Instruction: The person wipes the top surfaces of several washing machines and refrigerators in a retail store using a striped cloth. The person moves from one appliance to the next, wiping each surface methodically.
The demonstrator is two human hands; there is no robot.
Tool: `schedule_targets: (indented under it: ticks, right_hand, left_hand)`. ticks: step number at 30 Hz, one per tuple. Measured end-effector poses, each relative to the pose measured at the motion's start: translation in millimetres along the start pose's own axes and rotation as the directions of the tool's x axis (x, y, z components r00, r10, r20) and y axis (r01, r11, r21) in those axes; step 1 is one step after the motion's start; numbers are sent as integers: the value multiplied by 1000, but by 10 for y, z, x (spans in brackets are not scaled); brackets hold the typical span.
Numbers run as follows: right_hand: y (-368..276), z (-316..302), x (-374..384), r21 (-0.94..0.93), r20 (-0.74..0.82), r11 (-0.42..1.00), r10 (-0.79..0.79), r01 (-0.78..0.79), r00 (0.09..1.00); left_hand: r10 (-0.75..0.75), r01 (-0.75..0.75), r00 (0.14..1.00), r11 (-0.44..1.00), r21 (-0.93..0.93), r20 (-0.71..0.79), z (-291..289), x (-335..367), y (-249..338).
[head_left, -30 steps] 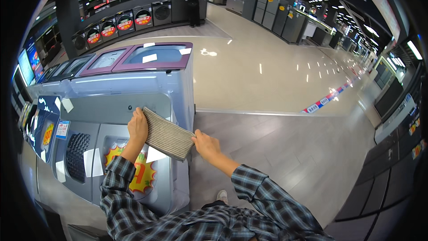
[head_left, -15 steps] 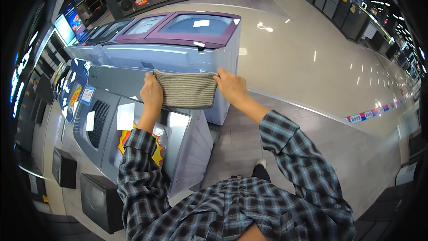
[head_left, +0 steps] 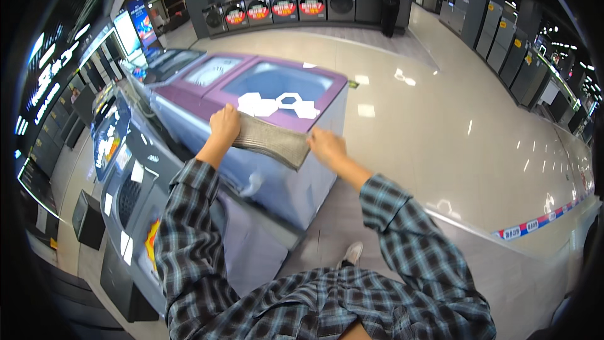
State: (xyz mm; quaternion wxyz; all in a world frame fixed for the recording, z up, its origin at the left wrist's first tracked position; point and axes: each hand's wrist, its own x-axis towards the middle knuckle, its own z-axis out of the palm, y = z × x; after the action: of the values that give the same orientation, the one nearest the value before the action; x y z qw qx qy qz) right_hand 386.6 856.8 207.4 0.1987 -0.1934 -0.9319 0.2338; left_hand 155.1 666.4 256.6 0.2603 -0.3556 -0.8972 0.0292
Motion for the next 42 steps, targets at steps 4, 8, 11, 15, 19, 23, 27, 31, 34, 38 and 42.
schedule_targets:
  ticks: [4, 8, 11, 15, 19, 23, 27, 31, 34, 38, 42]
  right_hand:
    - [392, 40, 342, 10, 29, 996, -92, 91, 995]
    - [840, 74, 589, 29, 39, 993, -113, 112, 993]
    - [1167, 9, 774, 47, 72, 994, -100, 97, 992]
    - [1454, -66, 955, 85, 135, 992, -108, 97, 985]
    - [1698, -161, 1243, 85, 109, 986, -152, 144, 982]
    - [2144, -250, 1593, 110, 132, 984, -154, 140, 979]
    - [2732, -416, 2149, 180, 109, 972, -174, 153, 979]
    - [3464, -646, 2758, 152, 112, 971, -200, 182, 973]
    - [4140, -918, 3351, 65, 180, 991, -125, 115, 976]
    - [5540, -1116, 3890, 56, 58, 995, 85, -88, 995]
    - [7530, -1335, 3619, 78, 11, 929, 363, -362, 932]
  left_hand:
    - [32, -54, 984, 991, 120, 173, 177, 412, 207]
    - [4, -86, 940, 971, 225, 340, 487, 501, 630]
    - [-43, -65, 919, 963, 260, 391, 687, 560, 956]
    - [-97, -18, 875, 972, 233, 474, 827, 823, 1153]
    - [-170, 135, 914, 984, 120, 369, 990, 1052, 1213]
    - [-175, 160, 921, 984, 72, 348, 1086, 1510, 1555]
    - [-180, 168, 944, 984, 66, 275, 1413, 2234, 1970]
    - [-158, 155, 966, 987, 32, 204, 1766, 3062, 2587]
    - [-118, 118, 978, 993, 12, 173, 1999, 3761, 3196]
    - [51, -32, 954, 997, -69, 297, 2553, 4550, 4500]
    - [165, -54, 838, 974, -221, 521, 3258, 5020, 6525]
